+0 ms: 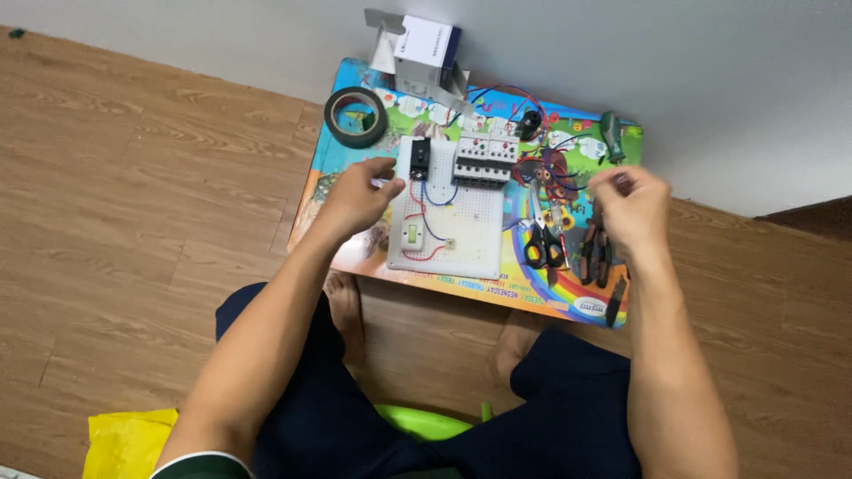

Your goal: The person connects wires to a breadboard and a black electrical component using a screwdriver. They tighten the screws on the component and adjust the wiring on the board.

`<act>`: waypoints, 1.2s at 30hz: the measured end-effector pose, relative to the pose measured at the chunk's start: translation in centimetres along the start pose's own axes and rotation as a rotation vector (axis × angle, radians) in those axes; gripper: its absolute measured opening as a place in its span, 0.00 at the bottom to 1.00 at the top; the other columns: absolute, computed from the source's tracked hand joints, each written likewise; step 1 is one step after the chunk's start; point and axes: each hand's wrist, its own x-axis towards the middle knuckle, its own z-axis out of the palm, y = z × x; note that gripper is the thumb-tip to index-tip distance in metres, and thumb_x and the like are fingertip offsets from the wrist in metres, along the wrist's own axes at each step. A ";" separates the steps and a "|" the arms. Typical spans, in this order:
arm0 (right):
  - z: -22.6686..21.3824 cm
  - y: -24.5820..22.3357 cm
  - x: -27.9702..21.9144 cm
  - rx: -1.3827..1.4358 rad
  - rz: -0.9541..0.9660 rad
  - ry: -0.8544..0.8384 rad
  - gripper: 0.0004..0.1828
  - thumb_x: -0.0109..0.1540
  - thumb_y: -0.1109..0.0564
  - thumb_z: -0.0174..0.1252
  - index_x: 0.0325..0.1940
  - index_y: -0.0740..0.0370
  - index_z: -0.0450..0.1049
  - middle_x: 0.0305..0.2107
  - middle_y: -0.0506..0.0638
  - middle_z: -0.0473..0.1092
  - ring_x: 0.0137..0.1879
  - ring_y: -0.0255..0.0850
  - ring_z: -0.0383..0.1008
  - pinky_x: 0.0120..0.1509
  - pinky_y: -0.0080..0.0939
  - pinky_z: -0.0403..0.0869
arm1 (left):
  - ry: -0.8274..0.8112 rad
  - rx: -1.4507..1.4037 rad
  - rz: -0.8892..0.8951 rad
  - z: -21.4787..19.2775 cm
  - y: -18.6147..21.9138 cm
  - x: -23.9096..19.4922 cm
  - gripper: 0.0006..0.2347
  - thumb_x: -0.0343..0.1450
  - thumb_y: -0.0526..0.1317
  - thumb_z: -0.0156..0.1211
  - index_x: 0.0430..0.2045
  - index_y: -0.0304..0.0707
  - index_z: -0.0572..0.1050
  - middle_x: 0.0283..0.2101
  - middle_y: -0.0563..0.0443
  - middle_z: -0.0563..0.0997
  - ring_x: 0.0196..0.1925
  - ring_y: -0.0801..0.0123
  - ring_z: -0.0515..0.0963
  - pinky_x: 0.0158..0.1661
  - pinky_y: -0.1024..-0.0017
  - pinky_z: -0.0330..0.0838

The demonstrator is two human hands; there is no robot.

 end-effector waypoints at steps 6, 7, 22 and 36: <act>5.5 3.3 -1.5 -0.403 -0.082 -0.445 0.09 0.57 0.55 0.63 0.38 0.53 0.86 0.34 0.56 0.81 0.46 0.60 0.81 0.49 0.54 0.77 | -0.006 0.271 0.093 3.5 -2.5 0.4 0.20 0.68 0.42 0.66 0.54 0.33 0.78 0.48 0.35 0.83 0.53 0.38 0.82 0.51 0.47 0.77; 6.7 2.1 -2.3 -0.405 -0.082 -0.437 0.09 0.57 0.55 0.63 0.38 0.53 0.86 0.34 0.56 0.81 0.46 0.60 0.81 0.49 0.54 0.77 | -0.007 0.269 0.100 3.9 -2.1 0.6 0.20 0.68 0.42 0.66 0.54 0.33 0.78 0.48 0.35 0.83 0.53 0.38 0.82 0.51 0.47 0.77; 19.3 1.4 -3.2 -0.199 0.126 -0.224 0.03 0.54 0.52 0.69 0.31 0.43 0.85 0.19 0.47 0.76 0.31 0.45 0.80 0.36 0.39 0.76 | 0.053 0.500 0.316 11.1 -2.4 5.1 0.05 0.63 0.38 0.69 0.24 0.37 0.85 0.33 0.40 0.80 0.35 0.50 0.83 0.37 0.57 0.81; 20.8 0.1 -2.8 -0.123 0.100 -0.211 0.04 0.54 0.55 0.66 0.30 0.49 0.85 0.15 0.50 0.73 0.26 0.43 0.77 0.30 0.37 0.71 | 0.165 0.525 0.331 15.0 -5.5 6.6 0.10 0.65 0.45 0.66 0.21 0.39 0.84 0.28 0.44 0.79 0.34 0.48 0.82 0.36 0.56 0.78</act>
